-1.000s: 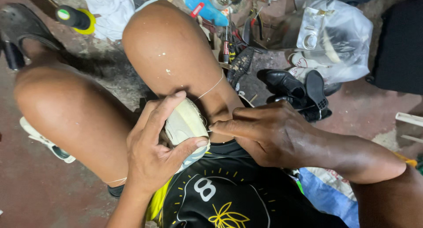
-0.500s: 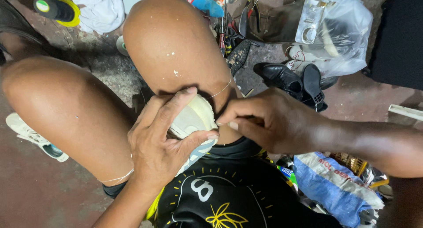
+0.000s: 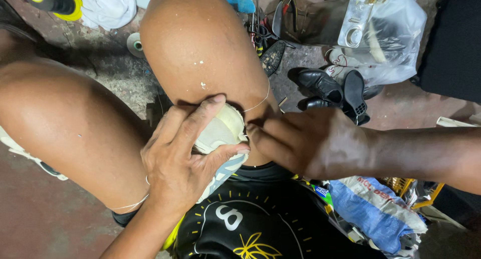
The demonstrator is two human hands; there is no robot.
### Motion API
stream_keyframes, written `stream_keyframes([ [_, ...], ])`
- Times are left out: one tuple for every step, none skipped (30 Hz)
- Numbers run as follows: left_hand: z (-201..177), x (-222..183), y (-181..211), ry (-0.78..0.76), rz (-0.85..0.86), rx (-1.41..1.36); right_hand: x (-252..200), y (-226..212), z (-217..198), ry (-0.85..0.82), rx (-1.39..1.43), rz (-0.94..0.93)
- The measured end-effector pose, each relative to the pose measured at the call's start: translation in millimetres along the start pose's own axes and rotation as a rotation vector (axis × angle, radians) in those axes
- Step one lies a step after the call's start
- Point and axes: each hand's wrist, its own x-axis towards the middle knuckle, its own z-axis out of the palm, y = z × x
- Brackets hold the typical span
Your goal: The person sews the sole of a white shoe using a thread and a needle while holding the shoe in their lap.
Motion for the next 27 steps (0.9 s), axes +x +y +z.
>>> stream_keyframes([
  [0, -1, 0, -0.002, 0.001, 0.0, 3, -2, 0, -0.049, 0.159, 0.11],
  [0, -2, 1, -0.008, -0.013, 0.006, 6, 1, -2, -0.093, 0.363, 0.219],
  [0, -2, 1, -0.015, -0.022, 0.011, 9, 8, -6, -0.132, 0.565, 0.33],
  [0, -2, 0, -0.022, -0.03, 0.016, 13, 12, -9, -0.172, 0.767, 0.44],
  [0, -1, 0, -0.018, -0.023, 0.009, 17, 15, -10, -0.242, 0.847, 0.509],
  [0, 0, -1, -0.014, -0.017, 0.002, 21, 16, -11, -0.312, 0.926, 0.578],
  [0, -1, -1, -0.013, -0.016, -0.008, 22, 16, -12, -0.388, 1.008, 0.649],
  [0, -2, -1, -0.006, -0.012, -0.003, 23, 14, -12, -0.369, 0.895, 0.641],
  [0, -2, -2, -0.004, -0.001, -0.003, 21, 9, -11, -0.343, 0.781, 0.639],
  [1, -1, -3, -0.002, 0.009, -0.003, 19, 4, -10, -0.317, 0.667, 0.635],
  [1, -1, -4, -0.008, 0.011, 0.009, 17, 0, -9, -0.224, 0.386, 0.406],
  [2, -1, -5, -0.015, 0.013, 0.021, 16, -5, -8, -0.131, 0.107, 0.174],
  [1, -2, -4, -0.019, 0.008, 0.036, 15, -8, -7, -0.041, -0.165, -0.066],
  [0, -3, -4, -0.021, -0.005, 0.03, 15, -9, -6, -0.014, -0.207, -0.094],
  [0, -2, -4, -0.021, -0.009, 0.023, 16, -10, -5, 0.017, -0.256, -0.119],
  [1, -1, -4, -0.021, -0.014, 0.017, 18, -10, -5, 0.048, -0.306, -0.145],
  [1, 1, -4, -0.011, 0.001, 0.015, 20, -9, -2, 0.007, -0.22, -0.081],
  [1, 2, -4, -0.001, 0.015, 0.012, 23, -7, 1, -0.034, -0.135, -0.017],
  [1, 3, -3, 0.008, 0.028, 0.01, 24, -7, 3, -0.075, -0.048, 0.047],
  [0, 2, -3, -0.015, 0.015, 0.014, 23, -9, 2, -0.071, -0.032, 0.062],
  [-3, 0, -4, -0.031, 0.002, 0.02, 20, -11, -1, -0.068, -0.021, 0.07],
  [-6, -5, -4, -0.047, -0.01, 0.025, 18, -14, -4, -0.065, -0.009, 0.079],
  [-10, -8, -6, -0.039, -0.017, -0.025, 16, -15, -8, -0.02, 0.028, 0.063],
  [-14, -15, -8, -0.031, -0.022, -0.075, 12, -19, -12, 0.023, 0.066, 0.047],
  [-18, -27, -7, -0.035, -0.045, -0.127, 7, -22, -15, 0.057, 0.125, 0.034],
  [-19, -39, -7, 0.077, -0.083, -0.123, 4, -19, -15, 0.053, 0.106, 0.066],
  [-22, -55, -7, 0.166, -0.122, -0.131, -1, -19, -12, 0.049, 0.095, 0.124],
])
